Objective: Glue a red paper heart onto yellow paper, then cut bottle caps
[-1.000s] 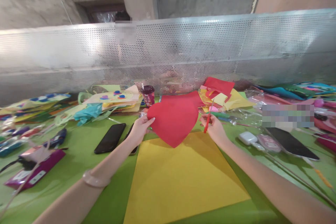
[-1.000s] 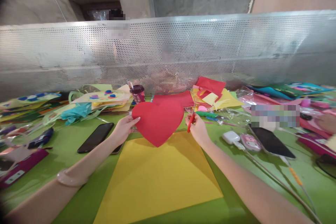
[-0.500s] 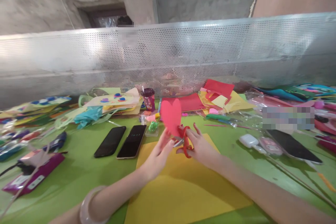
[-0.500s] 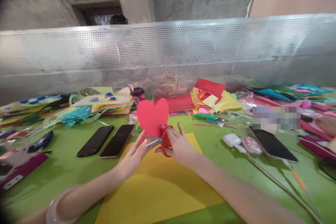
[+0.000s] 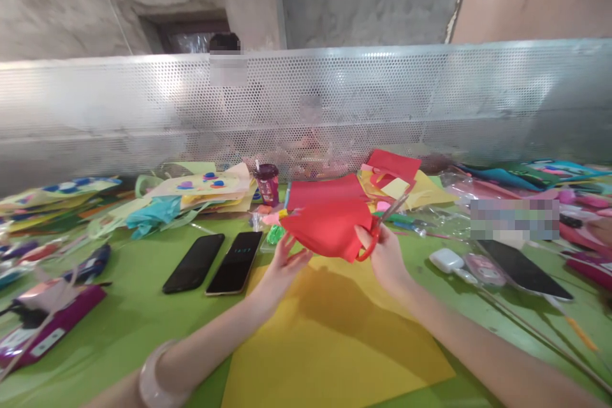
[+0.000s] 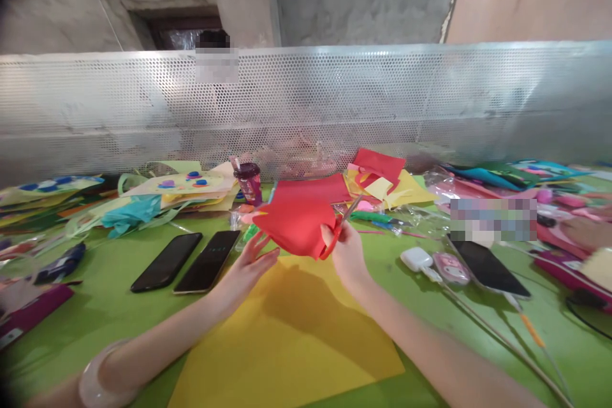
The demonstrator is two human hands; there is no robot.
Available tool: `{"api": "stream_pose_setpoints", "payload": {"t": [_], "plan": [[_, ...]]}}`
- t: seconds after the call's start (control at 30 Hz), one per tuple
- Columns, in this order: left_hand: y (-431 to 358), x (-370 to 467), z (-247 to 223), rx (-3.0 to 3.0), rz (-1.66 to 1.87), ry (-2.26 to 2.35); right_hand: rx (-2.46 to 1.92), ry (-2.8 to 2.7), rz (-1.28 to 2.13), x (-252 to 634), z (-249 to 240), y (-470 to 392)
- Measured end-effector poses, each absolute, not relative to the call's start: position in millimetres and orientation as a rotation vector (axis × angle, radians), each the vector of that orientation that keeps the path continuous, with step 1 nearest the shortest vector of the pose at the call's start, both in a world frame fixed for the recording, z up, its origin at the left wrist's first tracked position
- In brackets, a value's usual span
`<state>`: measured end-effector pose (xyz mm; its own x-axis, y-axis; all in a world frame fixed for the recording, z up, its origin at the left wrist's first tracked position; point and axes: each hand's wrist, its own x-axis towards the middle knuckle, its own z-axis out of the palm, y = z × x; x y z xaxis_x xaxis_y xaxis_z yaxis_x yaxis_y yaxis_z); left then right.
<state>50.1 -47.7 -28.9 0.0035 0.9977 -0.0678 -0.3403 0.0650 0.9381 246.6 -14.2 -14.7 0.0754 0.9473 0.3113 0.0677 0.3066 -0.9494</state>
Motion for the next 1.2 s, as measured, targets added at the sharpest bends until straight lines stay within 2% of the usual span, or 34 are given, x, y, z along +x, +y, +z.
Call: {"api": "stream_pose_setpoints", "payload": {"t": [0.3, 0.47, 0.67, 1.2], "plan": [[-44, 46, -21, 0.792, 1.144, 0.824, -1.089, -1.046, 1.271, 246, -21, -6], [-43, 45, -23, 0.85, 1.224, 1.04, -1.119, -1.077, 1.397, 238, -24, -15], [-30, 31, -23, 1.019, 1.275, 1.219, -1.157, -1.086, 1.388, 245, -21, -8], [-32, 29, -23, 1.116, 0.958, 1.17, -1.246, -1.281, 1.351, 257, -31, 8]]}}
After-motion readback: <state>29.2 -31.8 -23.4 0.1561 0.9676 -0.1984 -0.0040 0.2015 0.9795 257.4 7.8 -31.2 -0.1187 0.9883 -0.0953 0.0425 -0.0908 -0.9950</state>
